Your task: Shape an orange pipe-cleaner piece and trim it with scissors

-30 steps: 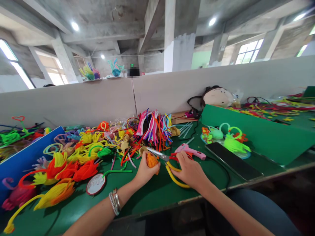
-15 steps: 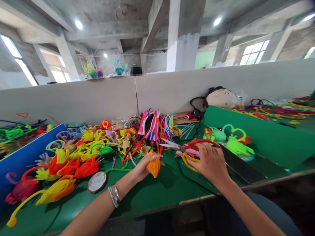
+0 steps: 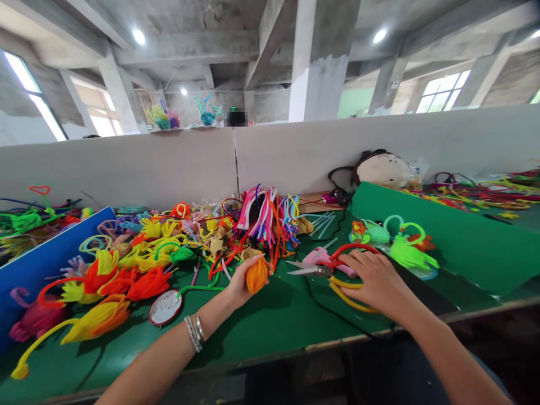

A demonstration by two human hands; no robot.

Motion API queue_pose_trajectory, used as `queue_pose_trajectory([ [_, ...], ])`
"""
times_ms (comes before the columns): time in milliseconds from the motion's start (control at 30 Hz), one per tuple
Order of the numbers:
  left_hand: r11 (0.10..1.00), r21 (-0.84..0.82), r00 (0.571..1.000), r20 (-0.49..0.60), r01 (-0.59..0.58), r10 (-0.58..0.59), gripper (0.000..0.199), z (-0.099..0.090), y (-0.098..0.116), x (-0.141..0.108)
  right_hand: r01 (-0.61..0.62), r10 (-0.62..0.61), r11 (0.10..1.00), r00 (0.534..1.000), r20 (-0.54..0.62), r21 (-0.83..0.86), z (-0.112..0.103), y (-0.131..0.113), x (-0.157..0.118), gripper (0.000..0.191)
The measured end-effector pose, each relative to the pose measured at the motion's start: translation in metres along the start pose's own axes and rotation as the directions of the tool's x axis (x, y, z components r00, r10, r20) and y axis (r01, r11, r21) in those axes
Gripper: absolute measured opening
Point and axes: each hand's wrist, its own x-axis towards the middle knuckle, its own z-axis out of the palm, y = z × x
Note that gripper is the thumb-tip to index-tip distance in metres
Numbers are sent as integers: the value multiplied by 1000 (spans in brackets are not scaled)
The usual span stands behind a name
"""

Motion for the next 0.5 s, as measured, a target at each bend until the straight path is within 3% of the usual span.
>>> queue_pose_trajectory([
  [100, 1000, -26, 1000, -1, 2, -2, 25, -1, 0, 2, 62, -62, 998, 998, 12, -4, 1, -2, -1, 35],
  [300, 998, -4, 997, 50, 62, -62, 28, 2, -3, 2, 72, -72, 997, 997, 29, -3, 5, -1, -3, 38],
  [367, 999, -7, 999, 39, 36, -36, 31, 2, -5, 2, 101, -100, 995, 994, 42, -17, 4, 0, -3, 34],
  [500, 996, 81, 999, 20, -36, 35, 34, 2, -7, -1, 45, -45, 999, 999, 3, -7, 2, -4, -1, 32],
])
